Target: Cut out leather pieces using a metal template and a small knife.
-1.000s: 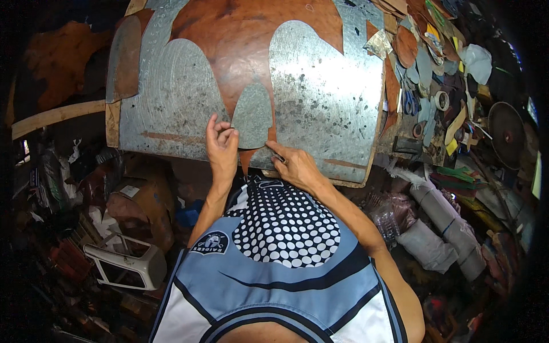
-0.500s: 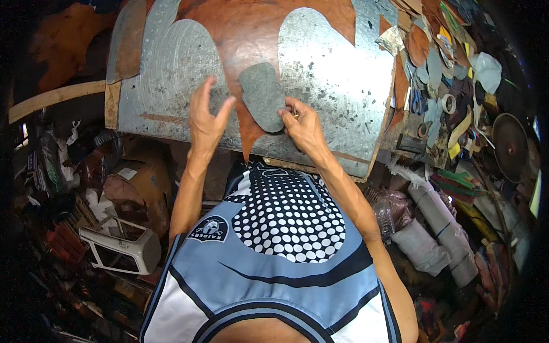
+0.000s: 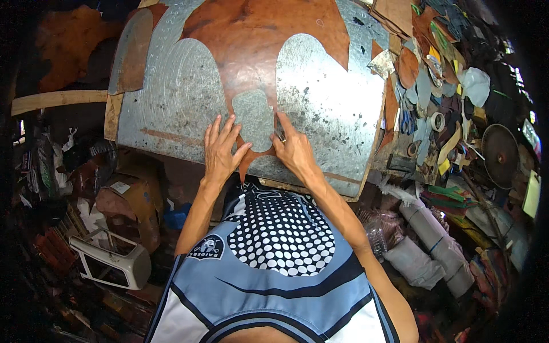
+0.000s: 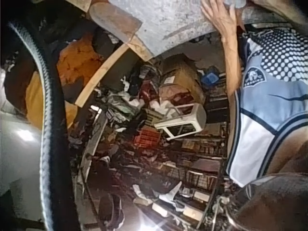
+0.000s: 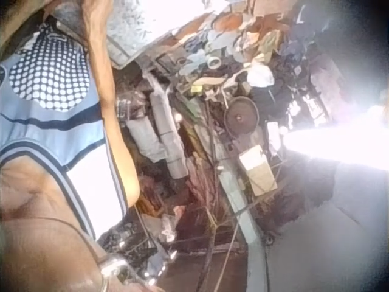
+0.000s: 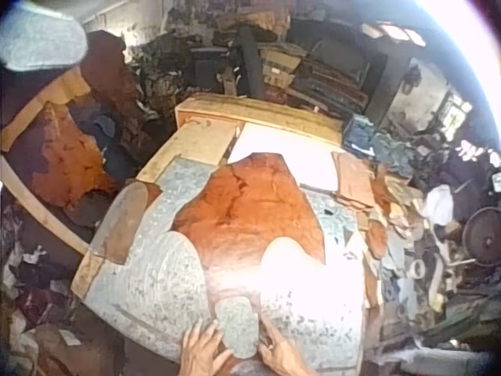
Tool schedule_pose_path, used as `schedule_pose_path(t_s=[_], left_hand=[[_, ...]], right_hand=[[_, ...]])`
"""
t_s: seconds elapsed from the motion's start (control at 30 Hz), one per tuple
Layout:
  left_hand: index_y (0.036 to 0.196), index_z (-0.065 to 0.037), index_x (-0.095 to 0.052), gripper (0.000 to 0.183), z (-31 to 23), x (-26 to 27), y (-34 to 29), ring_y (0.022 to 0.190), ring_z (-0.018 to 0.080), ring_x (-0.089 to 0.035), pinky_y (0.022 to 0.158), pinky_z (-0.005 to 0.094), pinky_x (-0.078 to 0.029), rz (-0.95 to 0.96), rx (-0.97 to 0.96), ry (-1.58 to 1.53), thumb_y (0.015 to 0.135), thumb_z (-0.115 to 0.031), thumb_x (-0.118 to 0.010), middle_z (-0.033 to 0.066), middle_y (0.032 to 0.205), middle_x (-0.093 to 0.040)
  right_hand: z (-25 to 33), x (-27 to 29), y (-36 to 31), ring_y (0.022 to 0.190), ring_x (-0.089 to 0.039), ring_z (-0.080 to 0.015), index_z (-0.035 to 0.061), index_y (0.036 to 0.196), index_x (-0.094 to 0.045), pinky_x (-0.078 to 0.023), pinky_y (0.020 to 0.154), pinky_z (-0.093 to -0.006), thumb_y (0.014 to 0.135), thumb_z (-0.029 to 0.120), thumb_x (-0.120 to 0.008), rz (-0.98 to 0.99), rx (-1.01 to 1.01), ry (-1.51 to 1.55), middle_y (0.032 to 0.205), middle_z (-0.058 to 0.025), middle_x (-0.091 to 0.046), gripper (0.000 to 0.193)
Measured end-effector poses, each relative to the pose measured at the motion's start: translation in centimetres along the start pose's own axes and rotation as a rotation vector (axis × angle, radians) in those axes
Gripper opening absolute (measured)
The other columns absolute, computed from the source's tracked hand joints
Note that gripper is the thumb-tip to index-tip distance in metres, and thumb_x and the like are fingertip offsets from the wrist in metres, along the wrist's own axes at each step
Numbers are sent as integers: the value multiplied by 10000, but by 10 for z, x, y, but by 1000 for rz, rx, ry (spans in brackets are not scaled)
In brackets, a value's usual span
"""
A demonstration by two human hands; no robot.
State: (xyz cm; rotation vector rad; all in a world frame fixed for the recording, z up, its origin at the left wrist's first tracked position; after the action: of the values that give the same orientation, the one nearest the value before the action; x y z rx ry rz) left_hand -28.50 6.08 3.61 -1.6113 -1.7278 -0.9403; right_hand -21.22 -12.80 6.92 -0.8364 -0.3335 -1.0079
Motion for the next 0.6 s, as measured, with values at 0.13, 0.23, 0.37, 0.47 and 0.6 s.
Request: schedule_pose_path(t_s=[0.13, 0.23, 0.37, 0.47, 0.6], left_hand=[[1218, -36, -647, 491, -2, -3, 0, 1396, 382, -365, 1135, 540, -268, -38, 6, -14, 819, -294, -771, 153, 1432, -511], [1208, -37, -649, 479, 0, -5, 0, 1394, 384, -371, 1137, 541, -266, -45, 4, -31, 820, -291, -771, 162, 1430, -511], [1199, -36, -653, 478, 1, -4, -3, 1388, 382, -384, 1132, 545, -272, -53, -20, -19, 816, -295, -777, 160, 1436, -508], [1200, -33, -653, 485, 3, -3, -5, 1388, 379, -388, 1129, 547, -274, -58, -39, -10, 818, -306, -774, 163, 1438, -510], [1203, -26, -653, 496, 5, -6, -8, 1384, 382, -394, 1130, 547, -271, -71, -59, 12, 820, -320, -768, 166, 1429, -521]], right_hand=[[-19, -6, -7, 842, -672, -479, 57, 1405, -483, -541, 737, -508, 891, 169, -639, -60, 179, -71, 998, -321, -668, 549], [-23, -9, -7, 834, -678, -461, 60, 1404, -490, -543, 741, -498, 898, 177, -631, -67, 196, -121, 954, -301, -681, 538], [-23, -10, -7, 842, -681, -450, 54, 1406, -487, -544, 752, -493, 897, 182, -628, -55, 203, -114, 959, -286, -687, 543], [-17, -8, -7, 890, -677, -451, 32, 1391, -501, -541, 779, -481, 889, 172, -634, -20, 158, -85, 1042, -298, -668, 538], [-16, -9, -9, 928, -668, -460, 12, 1385, -502, -535, 807, -476, 885, 181, -634, -30, 194, -100, 1075, -313, -656, 544]])
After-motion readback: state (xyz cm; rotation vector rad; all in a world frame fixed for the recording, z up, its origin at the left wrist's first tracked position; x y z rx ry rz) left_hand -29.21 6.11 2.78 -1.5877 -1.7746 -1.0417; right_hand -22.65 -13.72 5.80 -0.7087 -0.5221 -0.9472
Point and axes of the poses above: each hand's wrist, its own y-axis towards the middle knuckle, its own x-axis out of the back of the hand, z = x × y, the point moved 3 cm from there along y, towards the middle knuckle
